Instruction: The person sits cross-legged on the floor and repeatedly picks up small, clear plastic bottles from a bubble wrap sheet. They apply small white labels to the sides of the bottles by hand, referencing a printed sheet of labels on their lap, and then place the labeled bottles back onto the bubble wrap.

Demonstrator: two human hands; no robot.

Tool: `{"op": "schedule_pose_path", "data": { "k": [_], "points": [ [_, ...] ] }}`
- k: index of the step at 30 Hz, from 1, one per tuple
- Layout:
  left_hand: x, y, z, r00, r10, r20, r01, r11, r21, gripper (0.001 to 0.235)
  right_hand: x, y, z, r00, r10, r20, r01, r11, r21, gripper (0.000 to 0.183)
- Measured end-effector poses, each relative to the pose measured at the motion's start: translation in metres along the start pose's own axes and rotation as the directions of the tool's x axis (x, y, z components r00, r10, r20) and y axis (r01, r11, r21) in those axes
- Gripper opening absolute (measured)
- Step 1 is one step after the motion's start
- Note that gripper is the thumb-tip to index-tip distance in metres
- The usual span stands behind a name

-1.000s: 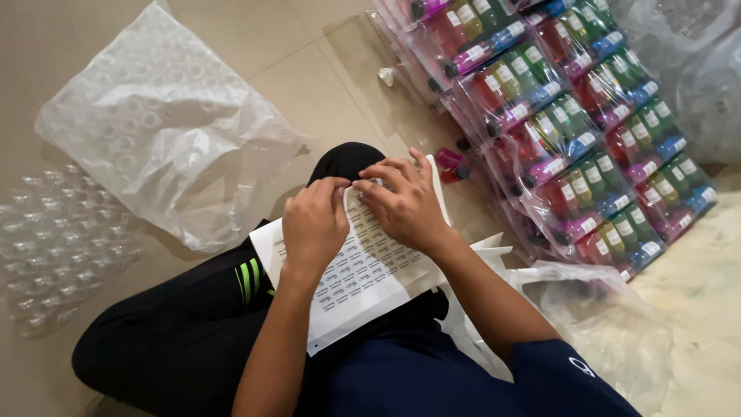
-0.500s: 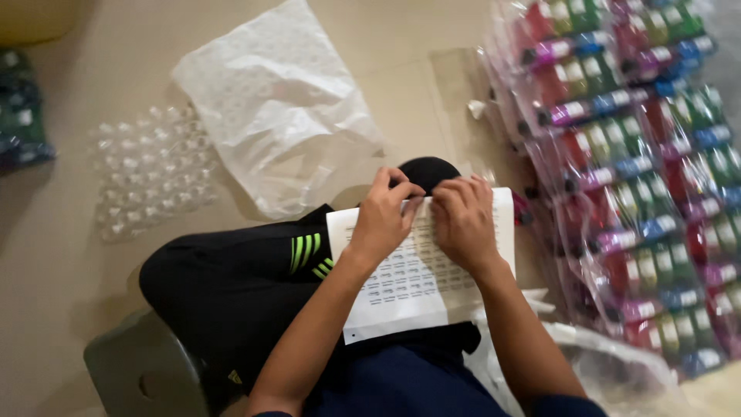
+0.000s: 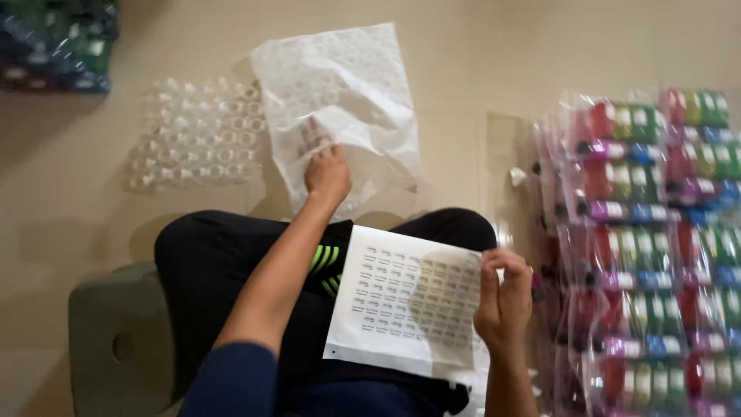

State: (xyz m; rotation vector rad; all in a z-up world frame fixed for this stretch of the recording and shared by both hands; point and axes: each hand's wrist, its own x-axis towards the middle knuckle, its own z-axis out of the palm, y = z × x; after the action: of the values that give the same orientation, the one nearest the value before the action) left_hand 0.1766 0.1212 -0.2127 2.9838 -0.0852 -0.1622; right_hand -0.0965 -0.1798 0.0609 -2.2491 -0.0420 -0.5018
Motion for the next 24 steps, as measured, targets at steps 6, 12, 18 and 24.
{"op": "schedule_pose_path", "data": {
  "k": [6,12,18,24],
  "points": [
    [0.068,-0.012,0.014,0.975,-0.222,0.034,0.217,0.970,0.112,0.058,-0.023,0.013,0.008,0.994,0.101,0.034,-0.102,0.994,0.030,0.006],
    [0.101,-0.039,0.086,0.943,-0.042,-0.331,0.130,0.960,0.247,0.052,-0.036,0.039,0.014,0.990,0.139,0.035,-0.144,0.968,0.208,0.007],
    [0.108,-0.054,0.104,0.961,-0.033,-0.275,0.077,0.986,0.149,0.043,-0.030,0.030,0.017,0.973,0.223,0.060,-0.224,0.975,0.007,0.008],
    [0.105,-0.062,0.055,0.850,0.139,-0.508,-0.004,0.966,0.257,0.018,-0.027,0.037,0.025,0.982,0.165,0.096,-0.161,0.986,-0.053,0.011]
  ]
}}
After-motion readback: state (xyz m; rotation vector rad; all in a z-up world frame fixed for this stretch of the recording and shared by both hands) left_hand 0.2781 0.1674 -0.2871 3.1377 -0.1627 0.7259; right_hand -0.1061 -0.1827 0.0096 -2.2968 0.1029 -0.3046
